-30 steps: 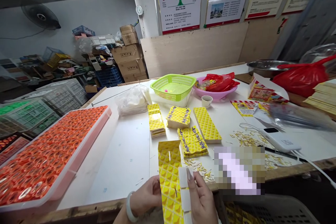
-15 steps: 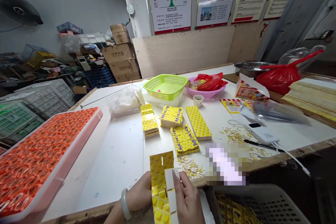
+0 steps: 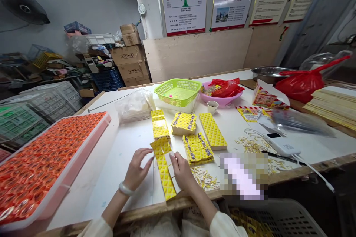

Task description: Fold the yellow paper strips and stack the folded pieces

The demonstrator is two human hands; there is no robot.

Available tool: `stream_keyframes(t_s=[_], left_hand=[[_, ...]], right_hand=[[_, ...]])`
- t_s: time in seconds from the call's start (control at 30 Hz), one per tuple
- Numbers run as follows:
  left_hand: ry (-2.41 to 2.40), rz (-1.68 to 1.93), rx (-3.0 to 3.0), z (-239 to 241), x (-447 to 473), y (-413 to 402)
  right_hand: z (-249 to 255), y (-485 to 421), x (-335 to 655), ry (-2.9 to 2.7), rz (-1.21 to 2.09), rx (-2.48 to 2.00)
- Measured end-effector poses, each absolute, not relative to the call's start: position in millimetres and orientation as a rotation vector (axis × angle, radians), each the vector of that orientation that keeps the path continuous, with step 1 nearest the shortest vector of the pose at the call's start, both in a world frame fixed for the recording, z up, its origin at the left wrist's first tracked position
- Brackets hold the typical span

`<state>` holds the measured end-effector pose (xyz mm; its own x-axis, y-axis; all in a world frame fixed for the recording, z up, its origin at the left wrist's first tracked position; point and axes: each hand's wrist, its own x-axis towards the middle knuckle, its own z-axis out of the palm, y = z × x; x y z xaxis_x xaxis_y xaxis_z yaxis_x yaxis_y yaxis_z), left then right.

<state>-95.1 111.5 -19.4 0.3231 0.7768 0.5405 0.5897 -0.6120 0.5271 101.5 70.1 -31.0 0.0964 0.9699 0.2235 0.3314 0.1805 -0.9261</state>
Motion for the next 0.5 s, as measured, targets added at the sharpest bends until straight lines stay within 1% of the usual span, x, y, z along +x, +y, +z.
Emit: stream_keyframes(t_s=[0.1, 0.17, 0.3, 0.5], left_hand=[[1.236, 0.798, 2.498, -37.8, -85.2, 131.7], [1.3, 0.68, 2.484, -50.3, -79.8, 142.1], [1.401, 0.705, 2.391, -64.4, -71.4, 151.3], [1.36, 0.787, 2.341, -60.1, -66.3, 151.6]], right_hand=[[-45.6, 79.9, 99.4, -1.558, 0.775, -1.379], [-53.2, 79.4, 103.1, -1.609, 0.742, -1.43], [-54.9, 80.1, 116.9, -1.662, 0.636, -1.551], [-34.0, 105.8, 124.4, -1.758, 0.511, -1.64]])
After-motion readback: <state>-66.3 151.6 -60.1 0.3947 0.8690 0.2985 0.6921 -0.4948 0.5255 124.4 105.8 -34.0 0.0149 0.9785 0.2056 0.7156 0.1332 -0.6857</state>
